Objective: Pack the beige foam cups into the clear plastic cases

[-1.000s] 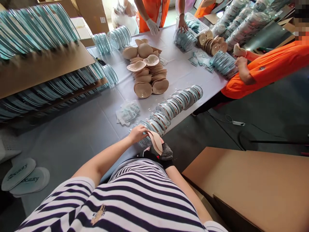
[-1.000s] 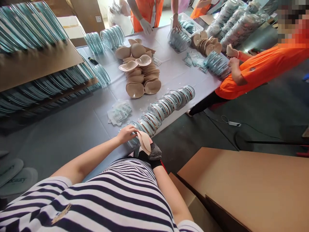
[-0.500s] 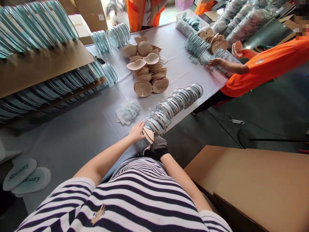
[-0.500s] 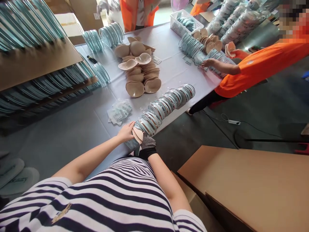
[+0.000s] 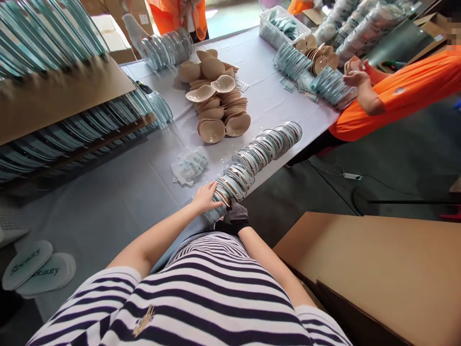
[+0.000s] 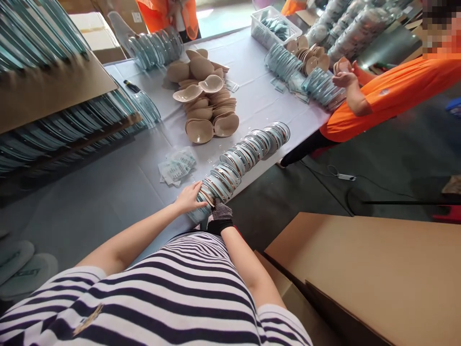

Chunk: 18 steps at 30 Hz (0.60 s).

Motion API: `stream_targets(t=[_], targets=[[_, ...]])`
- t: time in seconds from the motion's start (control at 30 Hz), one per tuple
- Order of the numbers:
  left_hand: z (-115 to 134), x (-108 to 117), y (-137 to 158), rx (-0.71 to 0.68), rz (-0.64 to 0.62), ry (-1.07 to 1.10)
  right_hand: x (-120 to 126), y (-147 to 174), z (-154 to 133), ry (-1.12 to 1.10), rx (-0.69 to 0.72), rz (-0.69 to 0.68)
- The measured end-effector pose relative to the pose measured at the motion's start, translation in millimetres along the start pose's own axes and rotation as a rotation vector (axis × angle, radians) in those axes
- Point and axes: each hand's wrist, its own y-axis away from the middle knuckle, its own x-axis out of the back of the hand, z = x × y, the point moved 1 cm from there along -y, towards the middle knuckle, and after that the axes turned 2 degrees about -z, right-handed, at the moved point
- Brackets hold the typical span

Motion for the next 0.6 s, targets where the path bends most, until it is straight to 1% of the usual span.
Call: stream_targets(t=[0.17, 0.27, 0.33, 0.5, 0.6], targets=[[-1.4, -0.4, 2.1, -0.011, 0.001, 0.012, 3.8, 9.6, 2.2, -0.015, -0.002, -0.009], [-1.9, -1.4, 3.2, -0.029, 0.012, 0.014, 1.1, 10.9, 3.1, -0.049, -0.018, 0.023], [-1.8, -2.1, 3.2, -0.026, 0.017, 0.013, -2.6, 7.4, 2.6, -0.077, -0.005, 0.026], [0.8, -3.2, 4.7, -0.002, 0.008, 0.016, -11.7, -5.8, 6.0, -0.275, -0.063, -0.010], [3.1, -3.4, 8.6, -0.010, 0.075, 0.036, -11.8, -9.4, 13.2, -0.345, -0.042, -0.054]])
